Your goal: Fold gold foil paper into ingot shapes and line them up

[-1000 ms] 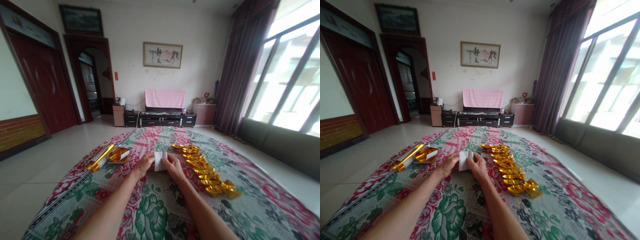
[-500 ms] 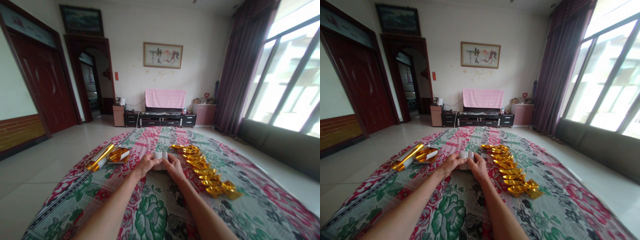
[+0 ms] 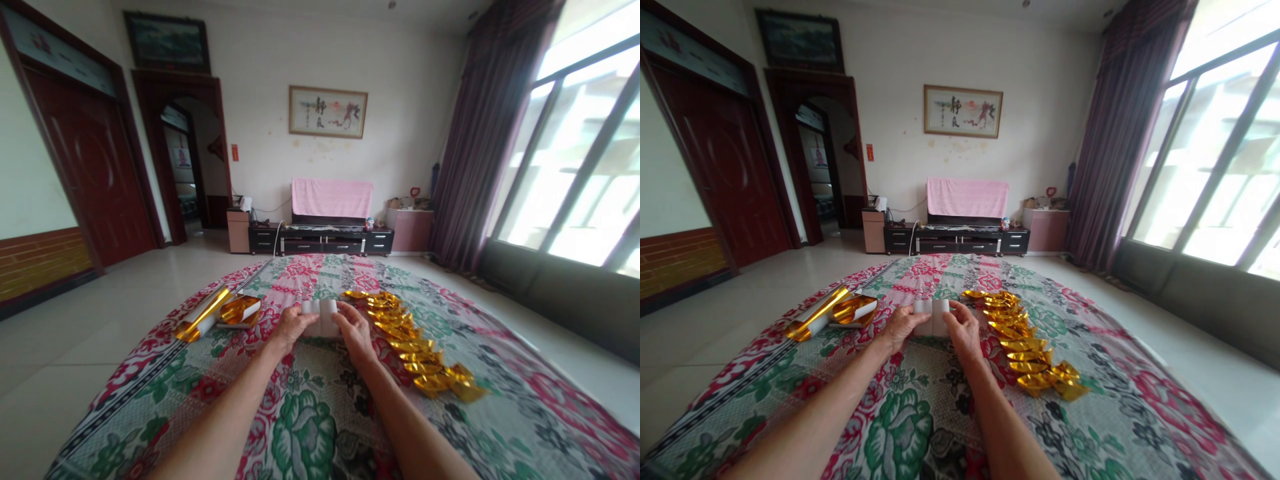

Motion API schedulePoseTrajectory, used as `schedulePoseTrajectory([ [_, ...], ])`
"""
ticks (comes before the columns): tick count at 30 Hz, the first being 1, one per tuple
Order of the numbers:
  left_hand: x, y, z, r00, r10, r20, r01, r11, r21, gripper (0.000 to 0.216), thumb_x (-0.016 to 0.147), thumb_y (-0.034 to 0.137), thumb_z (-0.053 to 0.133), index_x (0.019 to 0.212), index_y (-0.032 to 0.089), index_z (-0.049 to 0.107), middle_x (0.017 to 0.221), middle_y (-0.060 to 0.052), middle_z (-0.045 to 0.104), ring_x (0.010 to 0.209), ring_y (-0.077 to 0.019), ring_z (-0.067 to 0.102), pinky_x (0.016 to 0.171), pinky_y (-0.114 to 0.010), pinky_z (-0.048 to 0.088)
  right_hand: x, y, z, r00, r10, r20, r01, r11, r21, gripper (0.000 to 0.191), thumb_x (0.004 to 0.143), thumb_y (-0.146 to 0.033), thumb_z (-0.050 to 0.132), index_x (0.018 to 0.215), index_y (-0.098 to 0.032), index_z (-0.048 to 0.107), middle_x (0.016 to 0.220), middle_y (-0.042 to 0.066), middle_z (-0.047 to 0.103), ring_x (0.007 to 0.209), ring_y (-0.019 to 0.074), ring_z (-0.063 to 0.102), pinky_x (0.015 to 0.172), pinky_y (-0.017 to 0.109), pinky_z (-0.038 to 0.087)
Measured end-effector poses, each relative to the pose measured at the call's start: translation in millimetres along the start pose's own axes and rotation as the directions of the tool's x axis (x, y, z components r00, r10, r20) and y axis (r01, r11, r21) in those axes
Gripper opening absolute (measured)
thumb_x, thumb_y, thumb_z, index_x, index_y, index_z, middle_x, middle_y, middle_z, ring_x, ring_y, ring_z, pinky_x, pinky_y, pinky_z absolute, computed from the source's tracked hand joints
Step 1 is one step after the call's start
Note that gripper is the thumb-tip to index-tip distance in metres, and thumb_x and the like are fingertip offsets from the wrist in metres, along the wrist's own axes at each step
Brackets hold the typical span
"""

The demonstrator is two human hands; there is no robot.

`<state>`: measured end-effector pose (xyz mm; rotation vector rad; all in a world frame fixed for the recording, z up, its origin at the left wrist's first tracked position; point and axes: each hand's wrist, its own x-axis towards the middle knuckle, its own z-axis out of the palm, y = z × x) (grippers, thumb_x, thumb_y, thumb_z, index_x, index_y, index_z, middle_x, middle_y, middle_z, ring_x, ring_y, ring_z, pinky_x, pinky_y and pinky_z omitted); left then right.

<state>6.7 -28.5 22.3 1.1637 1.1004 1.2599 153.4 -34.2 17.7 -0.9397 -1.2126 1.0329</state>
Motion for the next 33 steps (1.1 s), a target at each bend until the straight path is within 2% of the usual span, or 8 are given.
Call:
schedulePoseTrajectory([
  [5,0,-1,2,0.998,0.051,-0.023,-0.050,0.997,0.063,0.038,0.055,0.037,0.070,0.079,0.008,0.065,0.053,0.000,0.057,0.049,-0.0109,0.051,0.049,-0.021,0.040,4,11,1,0.990,-0.127,-0.060,0.118,0.984,-0.135,0.035,0.064,-0.036,0.058,0.090,-0.012,0.059,0.071,0.004,0.064,0.059,0.0139,0.056,0.054,0.023,0.045],
  [10,6,-10,4,0.992,0.103,-0.070,-0.089,0.979,0.185,0.033,0.055,0.038,0.070,0.071,0.009,0.067,0.049,0.001,0.054,0.046,-0.0098,0.048,0.044,-0.019,0.037,2,12,1,0.969,-0.227,-0.093,0.168,0.892,-0.420,0.034,0.065,-0.033,0.054,0.094,-0.015,0.059,0.070,0.002,0.063,0.059,0.0138,0.056,0.056,0.023,0.044],
  [14,9,-15,6,0.987,0.122,-0.105,-0.091,0.960,0.266,0.030,0.055,0.036,0.070,0.066,0.009,0.066,0.047,0.002,0.052,0.045,-0.0094,0.047,0.041,-0.018,0.034,-1,8,2,0.959,-0.271,-0.086,0.189,0.834,-0.519,0.031,0.066,-0.032,0.054,0.091,-0.015,0.059,0.068,0.001,0.062,0.058,0.0134,0.055,0.057,0.023,0.043],
  [20,4,-8,11,0.995,0.060,-0.082,-0.044,0.983,0.177,0.031,0.056,0.036,0.070,0.072,0.009,0.067,0.049,0.001,0.055,0.047,-0.0103,0.051,0.043,-0.019,0.038,-5,3,5,0.976,-0.218,-0.022,0.189,0.888,-0.420,0.029,0.070,-0.038,0.052,0.087,-0.015,0.061,0.063,-0.001,0.059,0.050,0.0111,0.052,0.050,0.021,0.041],
  [23,0,-3,11,0.996,0.026,-0.088,-0.015,0.992,0.128,0.032,0.055,0.035,0.072,0.073,0.009,0.067,0.051,0.000,0.057,0.046,-0.0102,0.051,0.044,-0.019,0.039,-5,5,5,0.977,-0.211,0.032,0.210,0.919,-0.333,0.029,0.074,-0.036,0.047,0.085,-0.015,0.064,0.071,0.002,0.063,0.058,0.0125,0.056,0.053,0.021,0.043],
  [26,-2,-1,10,0.998,0.002,-0.058,0.001,0.999,0.048,0.033,0.054,0.033,0.072,0.075,0.009,0.067,0.052,0.000,0.059,0.048,-0.0105,0.053,0.046,-0.020,0.041,-3,7,4,0.964,-0.263,0.032,0.256,0.894,-0.368,0.026,0.073,-0.032,0.048,0.083,-0.016,0.065,0.075,0.004,0.064,0.067,0.0142,0.058,0.060,0.023,0.046],
  [29,-2,-1,9,1.000,-0.006,-0.008,0.006,1.000,-0.015,0.034,0.055,0.033,0.072,0.079,0.009,0.067,0.052,-0.001,0.060,0.049,-0.0113,0.054,0.048,-0.021,0.043,-2,7,4,0.958,-0.284,0.026,0.272,0.881,-0.386,0.021,0.069,-0.030,0.053,0.080,-0.016,0.064,0.078,0.004,0.062,0.067,0.0141,0.057,0.059,0.023,0.047],
  [33,-2,-3,8,0.999,-0.005,0.046,0.007,0.999,-0.039,0.036,0.057,0.034,0.071,0.084,0.009,0.067,0.054,-0.001,0.061,0.050,-0.0118,0.055,0.050,-0.022,0.043,-4,4,5,0.986,-0.157,0.047,0.164,0.960,-0.226,0.025,0.067,-0.031,0.055,0.086,-0.015,0.058,0.068,0.001,0.060,0.054,0.0112,0.055,0.048,0.020,0.044],
])
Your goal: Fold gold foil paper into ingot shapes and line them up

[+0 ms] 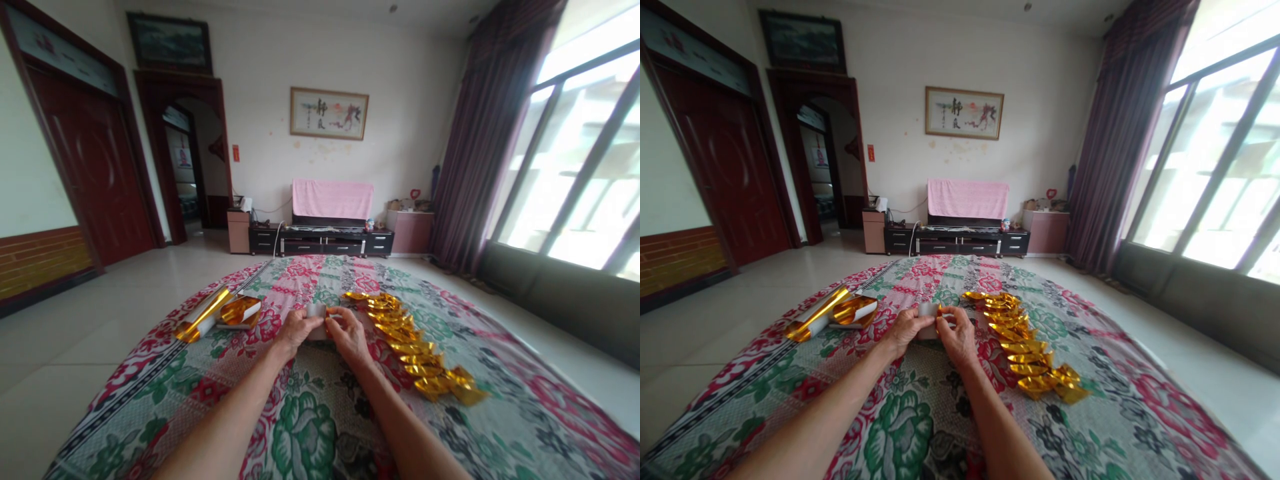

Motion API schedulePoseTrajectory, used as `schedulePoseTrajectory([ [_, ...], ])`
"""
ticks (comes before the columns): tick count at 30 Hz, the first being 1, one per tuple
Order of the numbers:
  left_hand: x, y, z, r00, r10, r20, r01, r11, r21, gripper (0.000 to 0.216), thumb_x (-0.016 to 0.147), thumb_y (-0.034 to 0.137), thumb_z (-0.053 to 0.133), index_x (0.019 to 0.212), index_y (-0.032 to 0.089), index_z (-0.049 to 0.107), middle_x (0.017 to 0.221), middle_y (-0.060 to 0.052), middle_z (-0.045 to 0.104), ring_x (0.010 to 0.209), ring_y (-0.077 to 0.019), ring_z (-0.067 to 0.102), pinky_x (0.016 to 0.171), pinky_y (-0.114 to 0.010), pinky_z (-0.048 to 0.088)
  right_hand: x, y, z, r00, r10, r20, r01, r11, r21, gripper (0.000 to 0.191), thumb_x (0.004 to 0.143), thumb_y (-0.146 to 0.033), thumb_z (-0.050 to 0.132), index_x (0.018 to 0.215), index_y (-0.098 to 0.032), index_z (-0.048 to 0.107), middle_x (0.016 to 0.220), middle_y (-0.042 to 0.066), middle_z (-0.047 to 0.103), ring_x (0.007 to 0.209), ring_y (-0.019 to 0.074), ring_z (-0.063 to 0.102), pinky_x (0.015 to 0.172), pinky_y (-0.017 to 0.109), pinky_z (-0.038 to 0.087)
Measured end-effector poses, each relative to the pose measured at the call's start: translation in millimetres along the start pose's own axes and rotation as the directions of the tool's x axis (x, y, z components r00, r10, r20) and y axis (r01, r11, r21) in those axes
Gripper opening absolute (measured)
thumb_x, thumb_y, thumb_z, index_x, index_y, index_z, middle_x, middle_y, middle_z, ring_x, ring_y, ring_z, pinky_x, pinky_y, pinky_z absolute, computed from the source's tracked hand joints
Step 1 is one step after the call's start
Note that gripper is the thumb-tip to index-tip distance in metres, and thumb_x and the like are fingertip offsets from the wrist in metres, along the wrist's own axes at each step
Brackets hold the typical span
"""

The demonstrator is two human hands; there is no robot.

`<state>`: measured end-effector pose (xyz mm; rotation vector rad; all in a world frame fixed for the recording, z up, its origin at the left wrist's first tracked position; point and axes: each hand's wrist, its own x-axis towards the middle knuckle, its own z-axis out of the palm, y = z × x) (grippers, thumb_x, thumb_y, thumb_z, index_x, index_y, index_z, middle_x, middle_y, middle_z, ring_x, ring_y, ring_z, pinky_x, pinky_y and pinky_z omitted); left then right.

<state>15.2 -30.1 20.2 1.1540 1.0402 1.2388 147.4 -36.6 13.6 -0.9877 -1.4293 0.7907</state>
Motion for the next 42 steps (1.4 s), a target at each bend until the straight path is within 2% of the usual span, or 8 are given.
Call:
schedulePoseTrajectory([
  [5,1,-3,-1,0.998,-0.016,0.062,0.018,0.999,-0.036,0.041,0.058,0.036,0.070,0.089,0.010,0.066,0.059,-0.003,0.063,0.052,-0.0123,0.056,0.053,-0.023,0.044,-1,-8,-2,0.996,0.067,0.053,-0.075,0.987,0.146,0.027,0.065,-0.029,0.057,0.088,-0.017,0.053,0.062,-0.003,0.056,0.049,0.0091,0.052,0.045,0.019,0.043],
  [11,3,-5,-6,0.990,-0.050,0.130,0.056,0.998,-0.039,0.046,0.061,0.042,0.067,0.094,0.011,0.064,0.060,-0.004,0.062,0.046,-0.0108,0.052,0.046,-0.022,0.039,0,-6,-3,0.998,0.018,0.054,-0.025,0.991,0.129,0.025,0.065,-0.028,0.059,0.086,-0.017,0.053,0.070,-0.002,0.056,0.053,0.0088,0.053,0.047,0.019,0.044],
  [16,-1,1,-4,0.989,-0.057,0.134,0.057,0.998,0.006,0.048,0.058,0.042,0.069,0.093,0.010,0.064,0.060,-0.004,0.062,0.048,-0.0108,0.052,0.046,-0.021,0.037,3,3,-1,1.000,0.021,0.006,-0.022,0.985,0.171,0.040,0.063,-0.029,0.061,0.099,-0.018,0.049,0.077,0.000,0.058,0.059,0.0105,0.055,0.050,0.020,0.046],
  [22,-7,11,0,0.986,-0.030,0.161,0.024,0.999,0.043,0.043,0.057,0.037,0.070,0.089,0.009,0.065,0.057,-0.003,0.061,0.047,-0.0095,0.050,0.045,-0.019,0.034,4,0,-1,0.997,0.069,0.034,-0.075,0.974,0.212,0.045,0.062,-0.029,0.061,0.103,-0.015,0.051,0.066,-0.002,0.057,0.054,0.0100,0.052,0.050,0.020,0.043],
  [29,-9,12,0,0.983,-0.037,0.179,0.007,0.986,0.165,0.034,0.058,0.030,0.067,0.087,0.011,0.065,0.055,0.000,0.060,0.047,-0.0097,0.051,0.045,-0.019,0.034,3,-4,-6,0.992,0.107,0.062,-0.115,0.980,0.160,0.035,0.065,-0.043,0.059,0.083,-0.013,0.062,0.069,0.002,0.062,0.060,0.0130,0.054,0.055,0.022,0.043],
  [36,-7,10,-4,0.980,-0.056,0.189,0.010,0.971,0.238,0.028,0.058,0.024,0.064,0.082,0.010,0.065,0.053,0.001,0.057,0.047,-0.0102,0.051,0.046,-0.019,0.037,4,2,-5,0.991,0.124,0.052,-0.129,0.988,0.090,0.034,0.066,-0.046,0.056,0.075,-0.013,0.063,0.055,-0.002,0.057,0.047,0.0095,0.047,0.046,0.020,0.037],
  [39,-6,11,-6,0.979,-0.029,0.200,-0.029,0.960,0.279,0.041,0.058,0.020,0.060,0.098,0.012,0.061,0.059,0.002,0.058,0.050,-0.0097,0.052,0.044,-0.017,0.035,6,7,-6,0.996,0.083,0.007,-0.083,0.996,-0.014,0.032,0.067,-0.043,0.054,0.073,-0.013,0.064,0.054,-0.001,0.057,0.048,0.0100,0.048,0.046,0.020,0.037],
  [42,-4,7,-8,0.978,-0.003,0.210,-0.059,0.955,0.290,0.065,0.059,0.017,0.059,0.122,0.017,0.045,0.068,0.002,0.060,0.051,-0.0082,0.052,0.045,-0.015,0.035,7,9,-8,0.999,-0.013,-0.051,-0.001,0.963,-0.270,0.026,0.069,-0.037,0.053,0.074,-0.016,0.066,0.058,0.000,0.061,0.053,0.0119,0.052,0.051,0.021,0.039],
])
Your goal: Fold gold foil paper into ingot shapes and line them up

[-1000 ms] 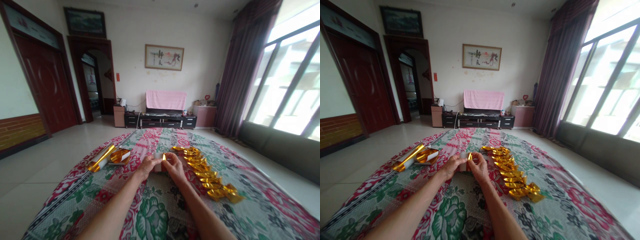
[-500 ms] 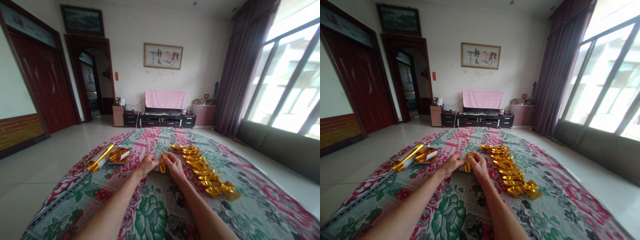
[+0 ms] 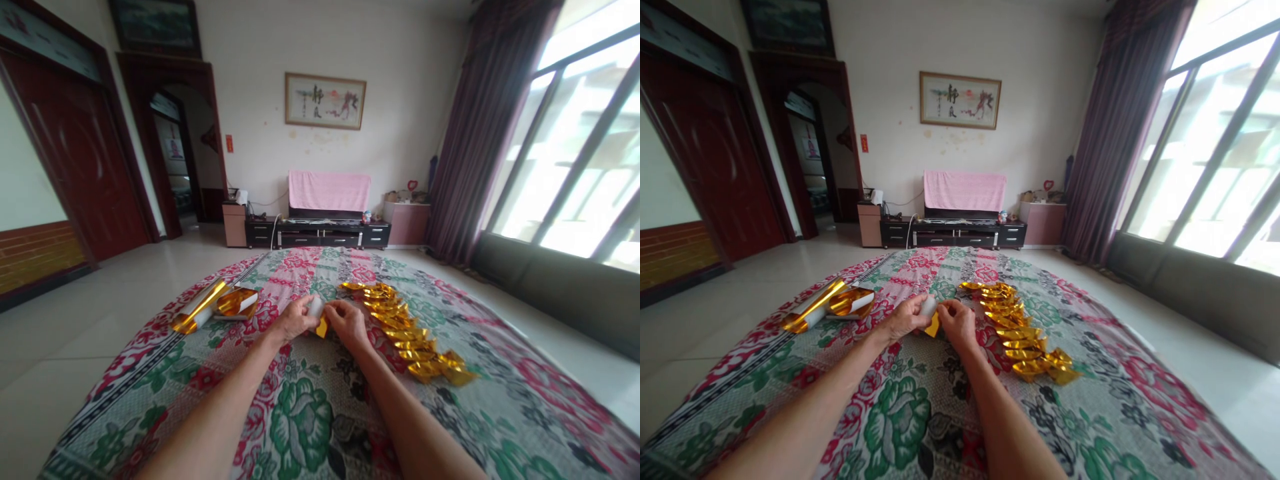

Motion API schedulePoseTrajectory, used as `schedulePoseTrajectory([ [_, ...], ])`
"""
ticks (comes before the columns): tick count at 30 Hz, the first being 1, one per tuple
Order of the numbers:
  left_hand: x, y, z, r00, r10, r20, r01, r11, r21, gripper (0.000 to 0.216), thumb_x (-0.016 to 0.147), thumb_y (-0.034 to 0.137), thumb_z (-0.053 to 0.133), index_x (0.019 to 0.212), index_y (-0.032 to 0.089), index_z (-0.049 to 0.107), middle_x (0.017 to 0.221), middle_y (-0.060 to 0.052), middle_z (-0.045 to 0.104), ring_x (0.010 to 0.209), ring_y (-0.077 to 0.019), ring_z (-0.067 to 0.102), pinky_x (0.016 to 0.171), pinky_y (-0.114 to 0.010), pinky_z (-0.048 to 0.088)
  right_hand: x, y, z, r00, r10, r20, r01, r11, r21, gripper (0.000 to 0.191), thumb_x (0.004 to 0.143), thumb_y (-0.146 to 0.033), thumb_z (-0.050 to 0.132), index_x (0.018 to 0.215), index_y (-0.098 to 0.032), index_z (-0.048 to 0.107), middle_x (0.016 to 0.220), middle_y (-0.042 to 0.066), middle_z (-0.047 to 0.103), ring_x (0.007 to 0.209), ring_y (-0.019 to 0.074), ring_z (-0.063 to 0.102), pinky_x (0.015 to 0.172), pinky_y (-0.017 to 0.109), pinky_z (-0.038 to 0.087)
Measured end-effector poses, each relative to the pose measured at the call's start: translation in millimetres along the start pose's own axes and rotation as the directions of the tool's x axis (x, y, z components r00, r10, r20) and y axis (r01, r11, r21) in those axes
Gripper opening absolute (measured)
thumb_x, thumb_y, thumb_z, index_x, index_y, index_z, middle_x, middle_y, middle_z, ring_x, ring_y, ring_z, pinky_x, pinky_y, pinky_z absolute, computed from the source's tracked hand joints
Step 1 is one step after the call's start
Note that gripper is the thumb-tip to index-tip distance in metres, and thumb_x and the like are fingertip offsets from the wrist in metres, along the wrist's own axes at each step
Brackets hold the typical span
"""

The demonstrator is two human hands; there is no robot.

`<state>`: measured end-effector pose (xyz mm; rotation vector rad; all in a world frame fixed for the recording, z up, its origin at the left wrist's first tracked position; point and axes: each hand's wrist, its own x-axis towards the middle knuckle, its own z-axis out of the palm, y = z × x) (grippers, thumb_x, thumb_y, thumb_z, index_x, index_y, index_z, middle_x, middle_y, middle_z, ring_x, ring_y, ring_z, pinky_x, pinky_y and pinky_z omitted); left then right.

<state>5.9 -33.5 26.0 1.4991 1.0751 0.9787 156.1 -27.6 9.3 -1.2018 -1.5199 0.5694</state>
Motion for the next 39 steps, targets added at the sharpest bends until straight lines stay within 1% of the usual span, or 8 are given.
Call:
schedulePoseTrajectory([
  [3,3,-6,-1,0.997,0.075,-0.011,-0.074,0.994,0.080,0.077,0.058,0.016,0.060,0.131,0.021,0.035,0.077,0.001,0.061,0.052,-0.0071,0.052,0.048,-0.016,0.037,-1,0,-1,0.996,-0.087,-0.007,0.083,0.972,-0.221,0.022,0.071,-0.032,0.051,0.077,-0.020,0.068,0.065,0.000,0.064,0.058,0.0130,0.055,0.056,0.022,0.039],
  [5,4,-8,-1,0.990,0.141,-0.024,-0.135,0.974,0.182,0.075,0.057,0.016,0.061,0.128,0.021,0.040,0.080,0.000,0.062,0.055,-0.0085,0.053,0.052,-0.018,0.040,-1,1,0,0.994,-0.110,0.011,0.108,0.947,-0.304,0.021,0.072,-0.031,0.050,0.077,-0.021,0.067,0.068,0.001,0.065,0.061,0.0133,0.056,0.058,0.022,0.038],
  [9,1,-3,1,0.972,0.234,-0.034,-0.203,0.898,0.389,0.050,0.055,0.018,0.063,0.105,0.019,0.063,0.085,-0.004,0.065,0.075,-0.0166,0.058,0.068,-0.022,0.044,0,4,1,0.989,-0.139,0.052,0.149,0.909,-0.388,0.019,0.074,-0.028,0.049,0.075,-0.021,0.067,0.072,0.002,0.064,0.063,0.0129,0.055,0.059,0.021,0.037],
  [17,1,-7,-1,0.928,0.369,0.042,-0.301,0.681,0.667,0.043,0.060,0.021,0.062,0.103,0.021,0.064,0.101,-0.006,0.061,0.093,-0.0202,0.055,0.086,-0.027,0.042,-1,5,3,0.985,-0.140,0.102,0.173,0.851,-0.496,0.016,0.075,-0.024,0.052,0.074,-0.020,0.067,0.073,0.004,0.060,0.069,0.0137,0.052,0.064,0.022,0.036],
  [23,2,-13,-2,0.903,0.426,0.044,-0.332,0.630,0.702,0.035,0.062,0.021,0.063,0.097,0.021,0.065,0.120,-0.007,0.050,0.108,-0.0228,0.049,0.094,-0.033,0.038,-3,4,4,0.985,-0.125,0.120,0.172,0.790,-0.588,0.017,0.076,-0.030,0.054,0.083,-0.019,0.066,0.084,0.008,0.058,0.080,0.0194,0.051,0.071,0.027,0.035],
  [29,2,-16,-4,0.894,0.420,0.155,-0.392,0.568,0.724,0.018,0.069,0.022,0.058,0.083,0.021,0.068,0.105,-0.006,0.061,0.098,-0.0191,0.054,0.092,-0.031,0.039,-2,6,4,0.988,-0.122,0.095,0.154,0.804,-0.574,0.015,0.074,-0.028,0.056,0.083,-0.018,0.063,0.088,0.008,0.057,0.083,0.0191,0.050,0.073,0.027,0.035],
  [33,3,-18,-6,0.882,0.427,0.199,-0.430,0.558,0.709,0.018,0.071,0.022,0.056,0.083,0.023,0.069,0.103,-0.004,0.063,0.095,-0.0181,0.055,0.090,-0.030,0.039,-1,7,0,0.974,-0.149,0.168,0.218,0.809,-0.546,0.014,0.076,-0.024,0.053,0.071,-0.019,0.064,0.083,0.006,0.058,0.083,0.0173,0.050,0.075,0.026,0.035],
  [39,2,-17,-5,0.875,0.424,0.233,-0.459,0.577,0.676,0.019,0.072,0.021,0.056,0.085,0.024,0.070,0.105,-0.003,0.063,0.096,-0.0171,0.055,0.091,-0.029,0.037,-1,7,-9,0.933,-0.231,0.277,0.343,0.803,-0.487,0.016,0.077,-0.018,0.051,0.075,-0.020,0.067,0.079,0.005,0.061,0.087,0.0168,0.051,0.078,0.026,0.035],
])
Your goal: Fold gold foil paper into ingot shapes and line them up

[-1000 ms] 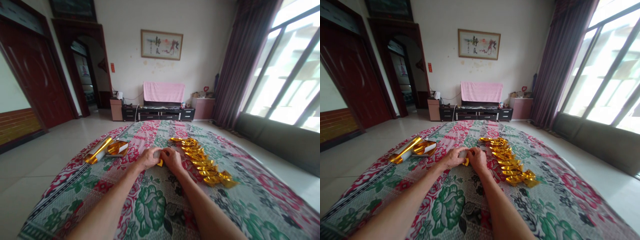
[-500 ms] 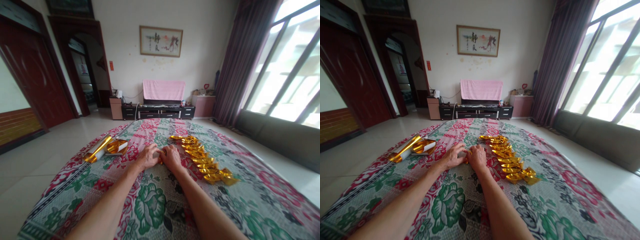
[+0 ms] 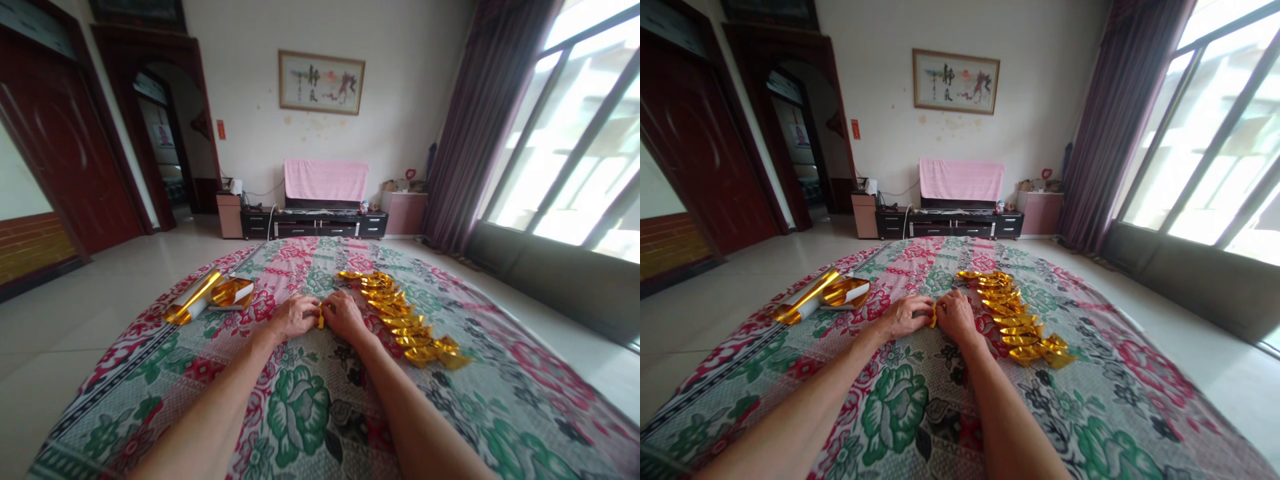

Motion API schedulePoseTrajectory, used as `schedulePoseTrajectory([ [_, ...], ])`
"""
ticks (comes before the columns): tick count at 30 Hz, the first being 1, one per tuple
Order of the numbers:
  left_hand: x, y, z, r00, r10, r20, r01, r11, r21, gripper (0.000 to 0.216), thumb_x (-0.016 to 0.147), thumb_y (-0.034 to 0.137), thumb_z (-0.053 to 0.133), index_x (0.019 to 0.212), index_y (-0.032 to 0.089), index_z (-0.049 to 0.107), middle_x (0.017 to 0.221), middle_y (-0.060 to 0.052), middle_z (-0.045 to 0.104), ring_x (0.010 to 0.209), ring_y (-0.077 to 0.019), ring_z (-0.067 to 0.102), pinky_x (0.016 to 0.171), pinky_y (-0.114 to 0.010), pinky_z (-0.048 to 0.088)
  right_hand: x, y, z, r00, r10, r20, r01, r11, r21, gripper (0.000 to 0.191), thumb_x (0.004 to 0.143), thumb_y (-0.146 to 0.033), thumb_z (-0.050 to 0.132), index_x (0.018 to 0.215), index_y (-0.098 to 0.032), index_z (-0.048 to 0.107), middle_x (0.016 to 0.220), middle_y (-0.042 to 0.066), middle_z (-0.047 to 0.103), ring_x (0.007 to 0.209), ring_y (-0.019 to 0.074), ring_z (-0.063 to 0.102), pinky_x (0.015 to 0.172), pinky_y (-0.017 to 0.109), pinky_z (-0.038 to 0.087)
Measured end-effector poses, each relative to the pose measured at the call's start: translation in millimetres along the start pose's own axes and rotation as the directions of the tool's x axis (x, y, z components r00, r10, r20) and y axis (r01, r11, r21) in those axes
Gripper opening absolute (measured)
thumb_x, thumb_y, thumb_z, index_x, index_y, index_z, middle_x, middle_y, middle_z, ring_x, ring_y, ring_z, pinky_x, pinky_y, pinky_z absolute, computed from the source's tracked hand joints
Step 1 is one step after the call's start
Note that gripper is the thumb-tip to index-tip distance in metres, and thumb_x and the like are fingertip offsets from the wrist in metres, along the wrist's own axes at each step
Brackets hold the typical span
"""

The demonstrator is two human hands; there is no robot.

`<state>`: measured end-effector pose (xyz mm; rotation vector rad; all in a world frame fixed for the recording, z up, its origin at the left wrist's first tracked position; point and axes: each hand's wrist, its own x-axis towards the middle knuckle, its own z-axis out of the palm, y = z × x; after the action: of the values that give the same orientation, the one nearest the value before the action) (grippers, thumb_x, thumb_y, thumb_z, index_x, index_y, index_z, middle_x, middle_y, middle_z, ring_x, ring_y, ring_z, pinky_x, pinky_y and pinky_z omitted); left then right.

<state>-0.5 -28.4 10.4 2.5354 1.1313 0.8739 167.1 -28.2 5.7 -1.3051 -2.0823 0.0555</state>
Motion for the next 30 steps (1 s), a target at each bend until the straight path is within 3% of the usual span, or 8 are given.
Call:
schedulePoseTrajectory([
  [13,1,-1,1,0.991,0.122,0.053,-0.124,0.992,0.016,0.022,0.076,0.017,0.051,0.087,0.022,0.069,0.107,-0.001,0.063,0.096,-0.0144,0.056,0.092,-0.028,0.038,-4,3,-5,0.997,0.008,0.077,-0.008,1.000,0.002,0.018,0.076,-0.021,0.051,0.086,-0.022,0.066,0.093,0.006,0.059,0.091,0.0177,0.051,0.080,0.027,0.037],
  [22,1,-2,-1,0.996,0.069,0.060,-0.067,0.997,-0.027,0.022,0.075,0.015,0.051,0.085,0.020,0.069,0.107,-0.002,0.064,0.101,-0.0153,0.055,0.094,-0.029,0.038,-5,5,-5,0.991,0.005,0.134,-0.004,1.000,-0.010,0.019,0.075,-0.028,0.054,0.090,-0.021,0.063,0.099,0.006,0.055,0.093,0.0177,0.049,0.081,0.029,0.037],
  [30,0,-7,-1,0.993,0.110,0.044,-0.109,0.993,-0.038,0.026,0.075,0.017,0.051,0.095,0.021,0.067,0.110,-0.002,0.062,0.101,-0.0143,0.055,0.094,-0.028,0.038,-3,3,-11,0.974,0.052,0.223,-0.055,0.998,0.009,0.029,0.067,-0.033,0.061,0.093,-0.021,0.060,0.105,0.005,0.052,0.100,0.0194,0.046,0.085,0.031,0.034],
])
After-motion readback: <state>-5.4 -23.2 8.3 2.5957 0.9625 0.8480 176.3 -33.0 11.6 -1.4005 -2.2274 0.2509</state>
